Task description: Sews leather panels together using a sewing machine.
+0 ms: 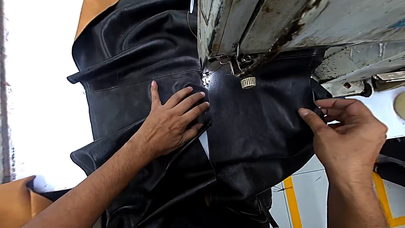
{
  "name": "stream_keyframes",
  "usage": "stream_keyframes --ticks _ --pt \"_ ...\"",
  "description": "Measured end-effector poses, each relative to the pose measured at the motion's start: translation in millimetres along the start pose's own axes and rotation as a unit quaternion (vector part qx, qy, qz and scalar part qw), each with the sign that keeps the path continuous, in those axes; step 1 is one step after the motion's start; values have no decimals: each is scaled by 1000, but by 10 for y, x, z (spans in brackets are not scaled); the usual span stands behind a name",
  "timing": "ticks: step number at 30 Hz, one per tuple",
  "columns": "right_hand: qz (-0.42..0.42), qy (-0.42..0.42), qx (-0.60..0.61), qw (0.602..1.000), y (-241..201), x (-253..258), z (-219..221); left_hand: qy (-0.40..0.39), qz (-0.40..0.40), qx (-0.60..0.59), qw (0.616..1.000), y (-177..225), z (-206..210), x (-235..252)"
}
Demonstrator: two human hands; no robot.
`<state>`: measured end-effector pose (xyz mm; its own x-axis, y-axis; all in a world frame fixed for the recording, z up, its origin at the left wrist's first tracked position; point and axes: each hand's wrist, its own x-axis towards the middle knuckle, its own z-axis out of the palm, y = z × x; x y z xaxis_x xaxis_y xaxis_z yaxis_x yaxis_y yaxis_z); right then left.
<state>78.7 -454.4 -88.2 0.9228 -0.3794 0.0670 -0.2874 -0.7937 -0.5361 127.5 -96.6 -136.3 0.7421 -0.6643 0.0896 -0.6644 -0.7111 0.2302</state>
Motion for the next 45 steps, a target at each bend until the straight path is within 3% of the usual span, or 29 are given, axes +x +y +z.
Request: stream_keyframes --ticks 11,27,30,33,35,38,39,41,43,45 --pt "-58 40 102 992 -98 198 33 1 5 -5 1000 -102 -44 127" --pt "-118 58 137 982 -261 554 129 18 8 8 1000 -303 -58 276" --pt "-138 90 79 983 -282 607 175 18 16 15 1000 -338 -42 308" --pt "-172 62 -46 982 -528 189 31 1 6 -30 1000 -311 -159 281" --pt "-189 -14 -18 982 -753 -438 80 28 -46 -92 994 -325 -457 132" --pt "-115 -200 66 971 -889 -1245 420 106 -232 -70 964 -738 -823 -409" --pt "-108 -220 45 968 -921 -1376 531 95 -308 -50 945 -963 -831 -637" --pt "-133 -182 -13 974 -966 -1505 723 53 -410 -65 908 -1287 -754 -936" --pt "-123 -189 -12 974 -1002 -1538 805 11 -441 -85 894 -1313 -739 -911" --pt "-86 -216 53 971 -1020 -1554 775 12 -405 -85 910 -1339 -776 -799"
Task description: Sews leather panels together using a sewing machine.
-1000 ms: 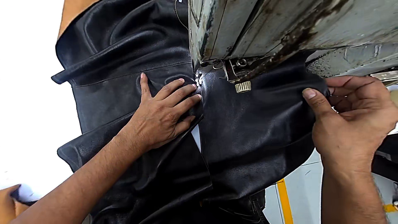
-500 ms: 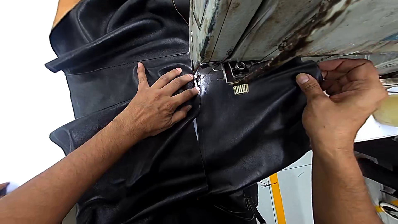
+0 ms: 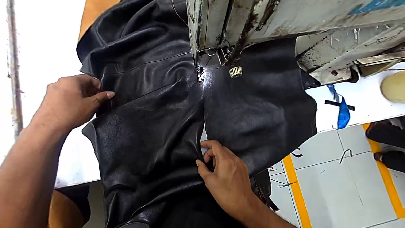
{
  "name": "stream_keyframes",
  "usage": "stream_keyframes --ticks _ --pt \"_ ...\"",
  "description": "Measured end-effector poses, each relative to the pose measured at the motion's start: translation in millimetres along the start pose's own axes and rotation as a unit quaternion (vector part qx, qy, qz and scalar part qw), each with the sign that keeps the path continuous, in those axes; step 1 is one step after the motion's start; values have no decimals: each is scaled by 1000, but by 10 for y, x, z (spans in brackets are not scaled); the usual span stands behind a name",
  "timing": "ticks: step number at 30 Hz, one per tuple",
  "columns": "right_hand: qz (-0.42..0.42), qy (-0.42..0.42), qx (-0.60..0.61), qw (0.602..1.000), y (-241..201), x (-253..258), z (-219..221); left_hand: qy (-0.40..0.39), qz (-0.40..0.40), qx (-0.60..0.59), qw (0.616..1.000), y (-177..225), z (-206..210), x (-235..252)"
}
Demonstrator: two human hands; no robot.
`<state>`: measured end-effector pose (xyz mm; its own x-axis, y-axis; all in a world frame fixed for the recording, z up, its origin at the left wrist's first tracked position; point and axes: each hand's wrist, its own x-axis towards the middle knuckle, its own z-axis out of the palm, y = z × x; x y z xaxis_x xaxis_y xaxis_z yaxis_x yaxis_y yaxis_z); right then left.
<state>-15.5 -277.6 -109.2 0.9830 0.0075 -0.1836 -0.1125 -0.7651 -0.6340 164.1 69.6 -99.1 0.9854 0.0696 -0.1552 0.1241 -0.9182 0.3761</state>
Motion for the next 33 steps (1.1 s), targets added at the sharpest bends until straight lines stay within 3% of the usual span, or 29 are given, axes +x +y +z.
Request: stream_keyframes --ticks 2,4,7,9,12,14,15,17,20,23,28,33 --pt "16 -14 152 988 -17 -53 -83 59 47 20 997 38 -34 115" --pt "59 -36 301 951 -40 -101 -156 110 70 56 990 238 -66 46" --pt "134 -63 400 905 -36 -46 -158 157 185 42 969 1045 -51 -497" --pt "118 -41 404 906 -77 -53 -135 78 245 -32 966 1491 166 -889" --pt "39 -42 447 893 -151 -37 -186 -133 179 -160 961 1643 544 -1112" --pt "20 -90 463 882 -80 31 -267 -197 121 -228 946 1567 619 -1104" --pt "12 -98 448 888 -16 62 -316 -198 104 -248 943 1526 639 -1103" --pt "-28 -26 364 930 93 125 -379 -158 78 -260 949 1446 688 -1124" --pt "-131 128 81 980 283 267 -325 -78 19 -338 938 1391 699 -1183" --pt "-170 76 -114 976 485 393 -206 -26 -63 -443 894 1427 714 -1234" --pt "-193 71 -149 967 656 409 -140 44 -62 -445 892 1428 783 -1310" --pt "-217 73 -148 962 688 423 -153 39 -53 -423 904 1423 860 -1339"
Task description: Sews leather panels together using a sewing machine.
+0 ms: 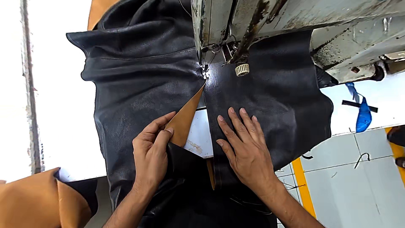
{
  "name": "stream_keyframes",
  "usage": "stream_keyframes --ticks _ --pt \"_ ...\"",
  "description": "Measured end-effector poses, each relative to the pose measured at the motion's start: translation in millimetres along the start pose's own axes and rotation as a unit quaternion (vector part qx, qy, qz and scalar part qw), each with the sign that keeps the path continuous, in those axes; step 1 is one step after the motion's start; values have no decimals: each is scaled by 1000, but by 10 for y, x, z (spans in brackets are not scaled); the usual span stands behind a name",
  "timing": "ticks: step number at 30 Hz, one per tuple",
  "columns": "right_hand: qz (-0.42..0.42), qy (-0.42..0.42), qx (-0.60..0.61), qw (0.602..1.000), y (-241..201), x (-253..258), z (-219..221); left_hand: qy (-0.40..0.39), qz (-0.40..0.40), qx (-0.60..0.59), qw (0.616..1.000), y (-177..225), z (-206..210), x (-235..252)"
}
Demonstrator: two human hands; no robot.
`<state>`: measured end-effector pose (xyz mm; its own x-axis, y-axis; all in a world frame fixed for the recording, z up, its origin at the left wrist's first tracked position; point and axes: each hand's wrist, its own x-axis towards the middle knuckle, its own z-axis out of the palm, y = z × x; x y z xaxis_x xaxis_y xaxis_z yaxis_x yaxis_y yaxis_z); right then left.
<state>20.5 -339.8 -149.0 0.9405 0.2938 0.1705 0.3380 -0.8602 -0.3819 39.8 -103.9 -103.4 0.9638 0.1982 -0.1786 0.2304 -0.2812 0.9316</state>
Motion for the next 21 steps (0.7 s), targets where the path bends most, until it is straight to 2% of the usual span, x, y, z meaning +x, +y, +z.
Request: stream_keyframes --ticks 3,5,7,12,21 --pt "0 -2 -2 1000 5 0 4 -63 109 84 989 11 74 -61" --pt "1 -2 -7 1000 -1 -3 11 -106 187 158 964 -2 175 -86" --pt "1 1 -7 1000 -6 -8 15 -123 227 209 943 -9 274 -93" --pt "3 1 -2 1000 -7 -8 10 -137 239 256 926 22 371 -82" --pt "7 -11 -8 1000 -23 13 -15 -159 238 255 924 29 410 -65"
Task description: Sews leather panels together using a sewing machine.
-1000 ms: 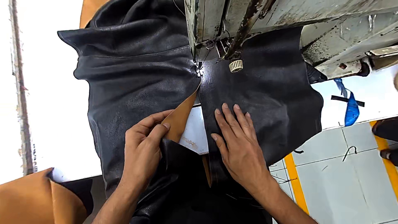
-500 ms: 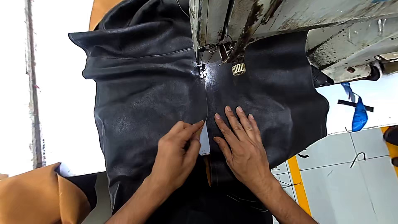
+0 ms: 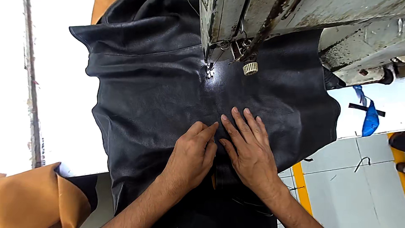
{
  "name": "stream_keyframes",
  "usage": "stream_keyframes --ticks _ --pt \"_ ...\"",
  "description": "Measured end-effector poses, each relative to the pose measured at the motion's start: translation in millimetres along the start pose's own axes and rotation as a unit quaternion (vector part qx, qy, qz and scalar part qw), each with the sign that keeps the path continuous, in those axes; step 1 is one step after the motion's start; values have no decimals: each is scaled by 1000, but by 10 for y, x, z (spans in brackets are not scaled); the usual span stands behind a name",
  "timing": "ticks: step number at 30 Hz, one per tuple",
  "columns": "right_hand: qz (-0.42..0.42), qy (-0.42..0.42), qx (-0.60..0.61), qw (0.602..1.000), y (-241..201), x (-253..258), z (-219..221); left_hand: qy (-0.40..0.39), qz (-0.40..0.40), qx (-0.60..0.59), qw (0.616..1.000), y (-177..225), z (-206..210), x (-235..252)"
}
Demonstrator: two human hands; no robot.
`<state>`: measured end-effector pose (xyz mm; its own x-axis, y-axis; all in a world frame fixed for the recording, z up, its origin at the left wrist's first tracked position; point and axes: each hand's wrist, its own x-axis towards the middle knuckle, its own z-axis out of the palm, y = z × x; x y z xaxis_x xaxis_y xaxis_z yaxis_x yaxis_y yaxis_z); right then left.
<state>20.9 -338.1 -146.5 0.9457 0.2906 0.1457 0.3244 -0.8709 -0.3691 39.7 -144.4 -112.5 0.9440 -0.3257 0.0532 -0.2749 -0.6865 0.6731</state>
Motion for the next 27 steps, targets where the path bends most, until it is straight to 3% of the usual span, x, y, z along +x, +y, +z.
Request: stream_keyframes --ticks 6,10,14,16,18,22,27 --pt "12 -34 -54 998 -91 115 -123 -39 0 6 999 8 -52 56" --pt "12 -38 -77 996 -105 168 -138 -4 95 99 991 -223 -183 268" --pt "11 -47 -44 998 -98 174 -198 -26 167 221 961 -522 -193 405" --pt "50 -11 28 998 31 144 -450 -29 179 236 955 -578 -214 436" --pt "132 72 -13 989 282 98 -824 -46 184 223 956 -631 -221 480" --pt "349 59 -34 935 856 73 -1077 -61 194 211 956 -704 -238 515" --pt "332 117 25 936 952 162 -1017 -60 194 215 955 -726 -247 547"
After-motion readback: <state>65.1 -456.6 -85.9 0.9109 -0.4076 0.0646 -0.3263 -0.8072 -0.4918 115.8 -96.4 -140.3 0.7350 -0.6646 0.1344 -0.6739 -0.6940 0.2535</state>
